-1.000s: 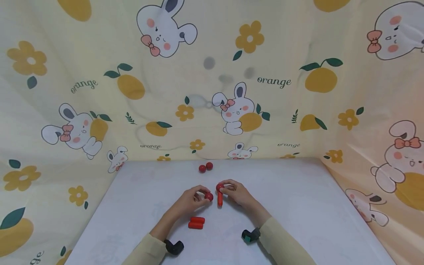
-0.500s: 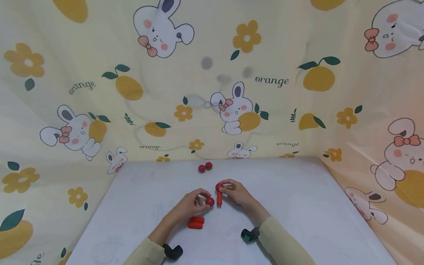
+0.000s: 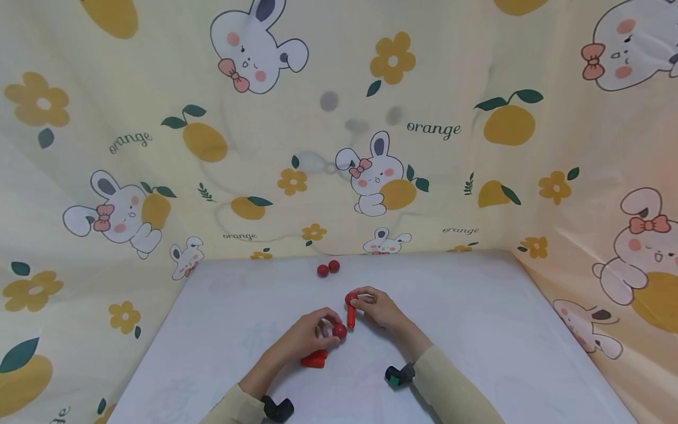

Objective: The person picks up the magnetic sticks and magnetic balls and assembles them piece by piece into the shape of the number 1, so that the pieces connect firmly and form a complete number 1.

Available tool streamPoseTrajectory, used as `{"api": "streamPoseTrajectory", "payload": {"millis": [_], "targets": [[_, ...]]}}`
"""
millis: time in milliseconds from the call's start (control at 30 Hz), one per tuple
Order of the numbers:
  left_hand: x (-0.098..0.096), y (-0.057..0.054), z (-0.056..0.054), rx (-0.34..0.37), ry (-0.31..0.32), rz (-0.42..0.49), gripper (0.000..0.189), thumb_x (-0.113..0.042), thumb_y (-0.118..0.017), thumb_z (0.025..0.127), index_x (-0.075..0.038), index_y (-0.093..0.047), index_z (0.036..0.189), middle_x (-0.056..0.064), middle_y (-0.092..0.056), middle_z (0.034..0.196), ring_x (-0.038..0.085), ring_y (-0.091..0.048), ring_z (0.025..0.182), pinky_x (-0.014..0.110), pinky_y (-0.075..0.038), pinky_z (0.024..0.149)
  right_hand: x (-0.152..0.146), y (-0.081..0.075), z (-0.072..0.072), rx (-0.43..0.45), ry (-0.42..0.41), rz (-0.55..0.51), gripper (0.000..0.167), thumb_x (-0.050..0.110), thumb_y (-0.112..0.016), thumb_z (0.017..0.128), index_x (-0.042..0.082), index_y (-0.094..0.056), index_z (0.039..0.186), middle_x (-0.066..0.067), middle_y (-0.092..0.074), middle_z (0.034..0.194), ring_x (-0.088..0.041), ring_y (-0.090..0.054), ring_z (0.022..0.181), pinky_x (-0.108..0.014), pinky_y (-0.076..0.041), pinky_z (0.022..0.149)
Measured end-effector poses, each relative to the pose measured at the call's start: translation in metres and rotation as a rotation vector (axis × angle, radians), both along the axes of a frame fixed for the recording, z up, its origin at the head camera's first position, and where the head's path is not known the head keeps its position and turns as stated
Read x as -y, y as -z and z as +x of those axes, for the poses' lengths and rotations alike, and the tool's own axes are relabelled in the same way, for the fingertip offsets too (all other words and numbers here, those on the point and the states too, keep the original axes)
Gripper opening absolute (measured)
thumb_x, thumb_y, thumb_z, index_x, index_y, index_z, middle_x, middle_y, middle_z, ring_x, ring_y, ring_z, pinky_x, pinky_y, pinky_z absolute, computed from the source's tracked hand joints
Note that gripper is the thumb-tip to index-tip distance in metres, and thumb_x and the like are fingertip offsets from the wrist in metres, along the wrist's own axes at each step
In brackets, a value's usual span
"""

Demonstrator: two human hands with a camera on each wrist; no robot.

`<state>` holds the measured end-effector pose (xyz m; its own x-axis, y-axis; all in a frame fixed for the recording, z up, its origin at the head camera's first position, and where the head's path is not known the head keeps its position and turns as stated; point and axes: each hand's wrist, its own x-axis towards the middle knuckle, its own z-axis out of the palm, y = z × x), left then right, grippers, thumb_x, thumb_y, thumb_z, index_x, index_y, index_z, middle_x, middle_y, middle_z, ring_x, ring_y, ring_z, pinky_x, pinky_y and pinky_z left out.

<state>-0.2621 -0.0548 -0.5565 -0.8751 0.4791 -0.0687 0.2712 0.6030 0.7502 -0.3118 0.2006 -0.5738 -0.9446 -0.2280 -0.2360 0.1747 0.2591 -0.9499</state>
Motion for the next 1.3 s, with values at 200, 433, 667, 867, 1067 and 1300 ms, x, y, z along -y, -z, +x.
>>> {"api": "streamPoseTrajectory", "payload": {"millis": [200, 433, 667, 867, 1067, 1300], "targets": [[-0.004, 0.001, 0.0, -0.024, 0.019, -0.021, 0.037, -0.033, -0.088, 0.092, -0.032, -0.067, 0.124, -0.017, -0.066, 0.105, 0.007, -0.06, 0.088, 0.026, -0.051, 0.075, 0.001, 0.0, -0.001, 0.005, 0.015, 0.013, 0.042, 0.041, -0.076, 0.101, 0.018, -0.07, 0.135, -0.005, -0.077, 0.117, -0.019, -0.045, 0.07, -0.027, -0.036, 0.062], [-0.007, 0.001, 0.0, -0.065, 0.041, -0.024, 0.037, -0.034, -0.087, 0.093, -0.033, -0.066, 0.124, -0.017, -0.066, 0.107, 0.006, -0.061, 0.089, 0.025, -0.052, 0.075, 0.001, 0.001, -0.001, 0.001, 0.021, 0.012, 0.043, 0.04, -0.075, 0.102, 0.015, -0.068, 0.135, -0.003, -0.077, 0.107, -0.017, -0.039, 0.058, -0.025, -0.034, 0.056], [-0.009, 0.001, -0.001, -0.072, 0.076, -0.001, 0.035, -0.032, -0.086, 0.094, -0.033, -0.066, 0.122, -0.018, -0.067, 0.105, 0.008, -0.063, 0.085, 0.026, -0.051, 0.073, 0.002, 0.002, 0.001, -0.019, 0.012, -0.045, 0.044, 0.035, -0.076, 0.102, 0.01, -0.067, 0.136, -0.001, -0.078, 0.103, -0.014, -0.036, 0.055, -0.025, -0.031, 0.053], [-0.011, 0.002, -0.001, -0.066, 0.07, -0.002, 0.034, -0.033, -0.086, 0.094, -0.033, -0.066, 0.121, -0.019, -0.068, 0.106, 0.003, -0.06, 0.082, 0.026, -0.051, 0.071, 0.001, 0.005, -0.001, -0.028, 0.014, -0.043, 0.046, 0.036, -0.076, 0.101, 0.01, -0.066, 0.137, -0.001, -0.078, 0.1, -0.015, -0.036, 0.054, -0.025, -0.03, 0.052], [-0.012, 0.001, 0.0, -0.064, 0.054, -0.001, 0.033, -0.034, -0.086, 0.094, -0.034, -0.065, 0.119, -0.019, -0.067, 0.105, 0.005, -0.06, 0.081, 0.026, -0.051, 0.07, 0.001, 0.002, 0.001, -0.031, 0.004, -0.022, 0.046, 0.038, -0.075, 0.102, 0.011, -0.066, 0.138, -0.002, -0.077, 0.101, -0.016, -0.036, 0.053, -0.025, -0.031, 0.052], [-0.014, -0.001, -0.001, -0.05, 0.041, 0.006, 0.034, -0.034, -0.086, 0.093, -0.033, -0.063, 0.118, -0.018, -0.068, 0.104, 0.004, -0.06, 0.08, 0.025, -0.052, 0.069, 0.002, -0.001, 0.002, -0.02, 0.004, 0.016, 0.045, 0.041, -0.075, 0.102, 0.014, -0.067, 0.137, -0.001, -0.077, 0.102, -0.016, -0.039, 0.055, -0.025, -0.034, 0.055]]}}
